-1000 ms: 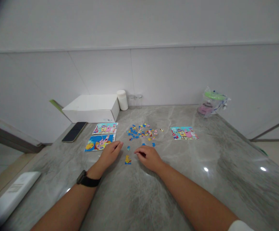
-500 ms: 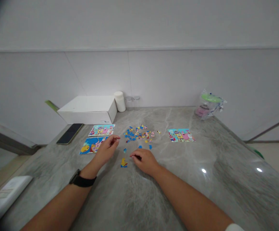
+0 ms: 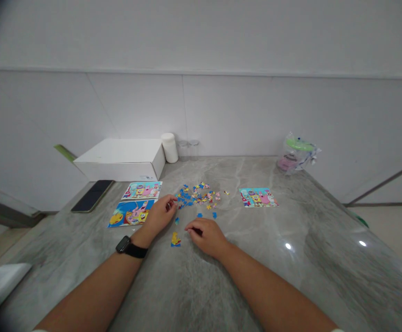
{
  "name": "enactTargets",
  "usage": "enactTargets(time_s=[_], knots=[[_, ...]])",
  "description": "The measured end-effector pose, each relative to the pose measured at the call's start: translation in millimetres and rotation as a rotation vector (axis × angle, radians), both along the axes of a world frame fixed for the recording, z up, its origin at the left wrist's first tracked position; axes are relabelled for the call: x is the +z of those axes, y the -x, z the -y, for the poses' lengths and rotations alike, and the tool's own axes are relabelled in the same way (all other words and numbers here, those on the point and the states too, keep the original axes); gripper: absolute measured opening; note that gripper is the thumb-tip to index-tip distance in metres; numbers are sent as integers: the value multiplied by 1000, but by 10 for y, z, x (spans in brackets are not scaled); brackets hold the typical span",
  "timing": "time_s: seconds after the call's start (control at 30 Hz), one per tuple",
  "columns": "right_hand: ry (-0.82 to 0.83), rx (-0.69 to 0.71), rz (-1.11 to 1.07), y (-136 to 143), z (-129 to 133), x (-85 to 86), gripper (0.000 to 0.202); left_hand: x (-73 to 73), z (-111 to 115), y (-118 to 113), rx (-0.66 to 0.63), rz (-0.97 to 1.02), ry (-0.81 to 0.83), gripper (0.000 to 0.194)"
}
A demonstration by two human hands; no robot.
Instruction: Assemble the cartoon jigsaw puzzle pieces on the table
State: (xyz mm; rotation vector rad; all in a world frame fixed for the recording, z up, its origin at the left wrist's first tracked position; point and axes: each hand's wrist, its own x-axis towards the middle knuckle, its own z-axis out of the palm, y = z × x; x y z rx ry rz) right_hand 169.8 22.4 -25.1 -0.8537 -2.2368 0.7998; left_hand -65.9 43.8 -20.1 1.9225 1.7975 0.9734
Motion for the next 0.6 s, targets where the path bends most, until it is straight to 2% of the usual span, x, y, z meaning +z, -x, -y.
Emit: enactTargets(time_s=[0.17, 0.4, 0.5, 0.6], knots=[[-17, -14, -4, -6, -1, -3, 18, 5, -37, 14, -66, -94, 11, 14], [-94, -71, -18, -43, 6, 87, 20, 37, -50, 5, -90, -143, 67, 13], [-118, -152, -61, -66, -42, 184, 21, 27, -55, 13, -85, -157, 75, 15], [-114, -224, -79, -85, -189, 358, 22, 11, -69, 17, -70, -168, 74, 16]])
